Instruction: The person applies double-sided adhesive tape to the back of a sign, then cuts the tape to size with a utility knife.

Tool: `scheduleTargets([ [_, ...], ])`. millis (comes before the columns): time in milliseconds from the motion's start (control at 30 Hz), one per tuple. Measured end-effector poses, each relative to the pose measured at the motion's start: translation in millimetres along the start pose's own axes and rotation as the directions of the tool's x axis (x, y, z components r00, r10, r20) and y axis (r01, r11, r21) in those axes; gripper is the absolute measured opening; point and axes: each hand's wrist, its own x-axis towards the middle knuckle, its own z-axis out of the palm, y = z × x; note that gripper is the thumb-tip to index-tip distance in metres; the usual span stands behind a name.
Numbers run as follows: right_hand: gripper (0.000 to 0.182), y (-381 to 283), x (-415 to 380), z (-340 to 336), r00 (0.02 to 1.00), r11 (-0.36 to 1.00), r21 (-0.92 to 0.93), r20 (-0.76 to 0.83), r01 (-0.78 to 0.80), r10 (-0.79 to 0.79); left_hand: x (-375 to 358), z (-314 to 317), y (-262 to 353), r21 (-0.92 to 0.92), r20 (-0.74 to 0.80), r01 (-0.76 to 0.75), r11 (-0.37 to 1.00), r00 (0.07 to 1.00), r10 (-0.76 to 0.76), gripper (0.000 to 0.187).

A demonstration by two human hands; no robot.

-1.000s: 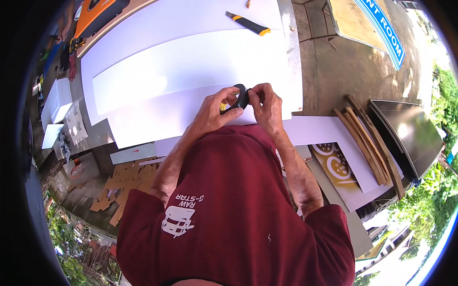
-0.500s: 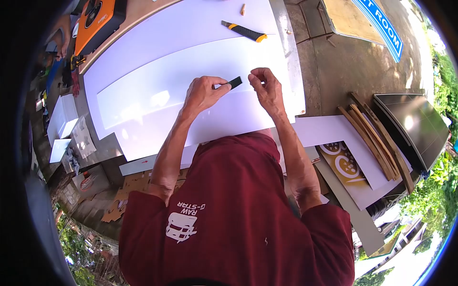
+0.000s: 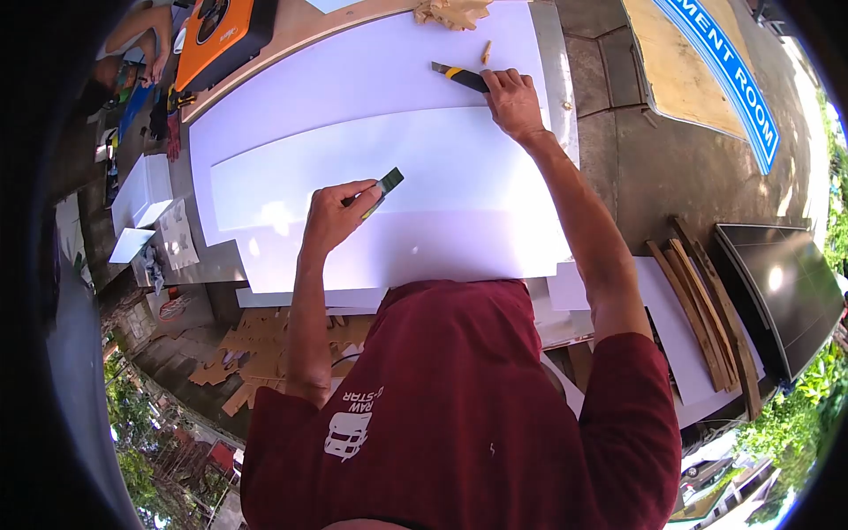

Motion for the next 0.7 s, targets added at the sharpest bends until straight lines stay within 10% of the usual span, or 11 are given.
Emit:
scheduleTargets([
  [267,0.022,-4,35,26,0.988,0.963,0.268,-0.155,0.017,0.025,29,18,19,-0.121,0.072,0.057,0.991,0.996,-0.049,0.032],
  [400,0.038,-29,6,-38,0.813,0.36,0.733,0.472,-0.577,0.342,50,24,41,-0.153,0.14,0.039,0.987,0.99,-0.018,0.032],
  [500,0.054,-51,-36,-60,0.805,0.286,0.754,0.532,-0.591,0.262,71,36,46,-0.098,0.21,-0.012,0.995,0.977,0.032,0.032],
  [700,0.023,-70,-86,-75,0.655,-0.016,0.747,0.593,-0.665,0.468,88,60,73,0.104,0.337,-0.095,0.99,0.94,0.055,0.029],
])
